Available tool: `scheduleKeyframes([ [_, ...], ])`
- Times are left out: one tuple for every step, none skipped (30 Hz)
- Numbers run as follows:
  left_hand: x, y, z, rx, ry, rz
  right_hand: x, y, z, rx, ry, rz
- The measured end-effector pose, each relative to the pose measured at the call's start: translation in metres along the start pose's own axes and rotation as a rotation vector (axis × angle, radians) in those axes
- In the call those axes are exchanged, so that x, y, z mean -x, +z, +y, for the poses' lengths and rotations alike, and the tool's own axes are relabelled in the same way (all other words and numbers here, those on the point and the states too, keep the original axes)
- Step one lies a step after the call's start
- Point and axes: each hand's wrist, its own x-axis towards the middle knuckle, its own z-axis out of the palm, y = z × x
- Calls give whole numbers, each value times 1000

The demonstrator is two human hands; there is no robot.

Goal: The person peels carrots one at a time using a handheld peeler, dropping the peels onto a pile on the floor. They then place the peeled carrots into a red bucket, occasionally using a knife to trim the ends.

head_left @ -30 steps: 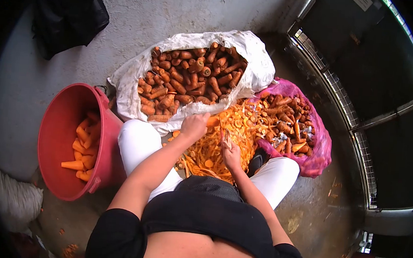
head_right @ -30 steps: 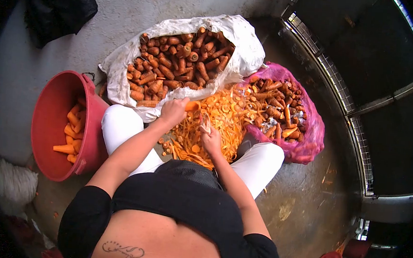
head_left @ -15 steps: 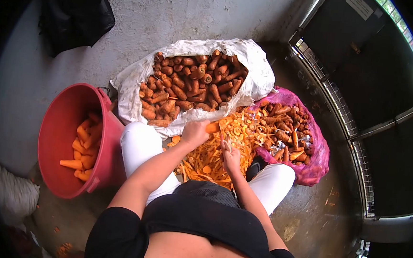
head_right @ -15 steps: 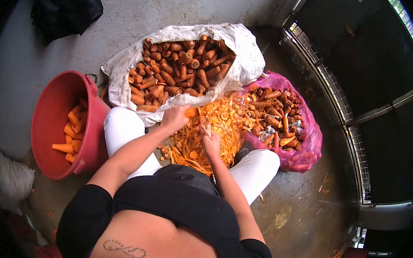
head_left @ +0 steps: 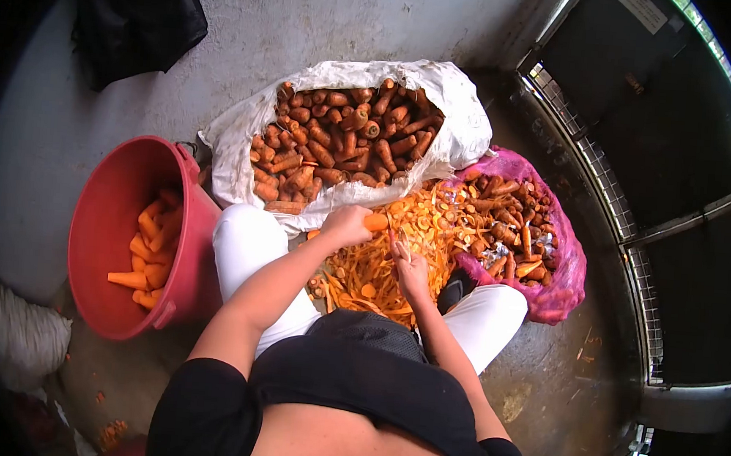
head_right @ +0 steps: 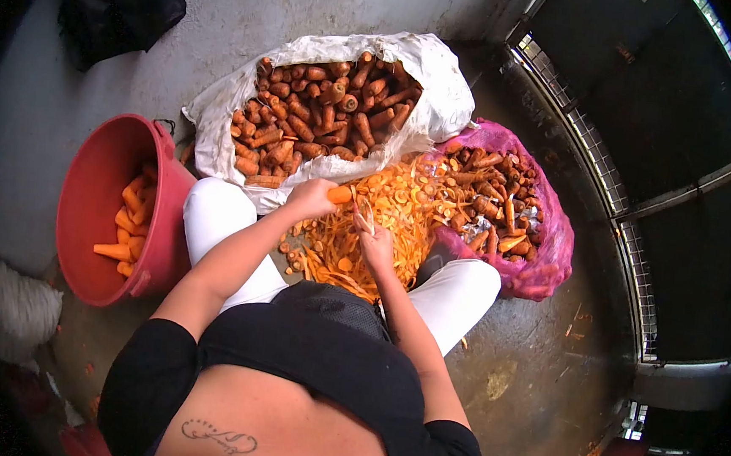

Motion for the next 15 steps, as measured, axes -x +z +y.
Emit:
scheduleKeyframes([
  [0,1,0,3,-8,5,1,-1,0,26,-3,-6],
  [1,2,-1,7,-17,10,1,-2,0,37,9,-5],
  [2,4,-2,11,-26,14,2,-1,-6,47,21,-3],
  [1,10,-4,-54,-33,59,2,0,-9,56,31,-1],
  [-1,19,-7,-120,-38,106,0,1,-7,14,23,-2],
  [0,21,-7,-186,-42,151,-2,3,-6,-28,16,-2],
  [0,21,-7,-218,-31,152,-3,3,-4,-68,9,-2],
  [-1,20,-7,-249,-19,153,-3,2,-3,-52,16,-2],
  [-1,19,-6,-280,-8,154,-1,1,-5,-35,22,-2],
  [-2,24,-11,-212,3,190,1,1,-7,-19,29,-1],
  [-4,32,-18,-144,15,226,0,0,-4,15,31,-2],
  [-2,31,-17,-75,28,261,0,-2,-1,48,32,0],
  [-3,29,-15,-1,-18,134,-1,-4,2,81,32,2],
  [-6,24,-15,72,-66,7,-1,-5,5,84,19,5],
  [-8,19,-13,144,-115,-121,0,-5,4,86,8,7],
])
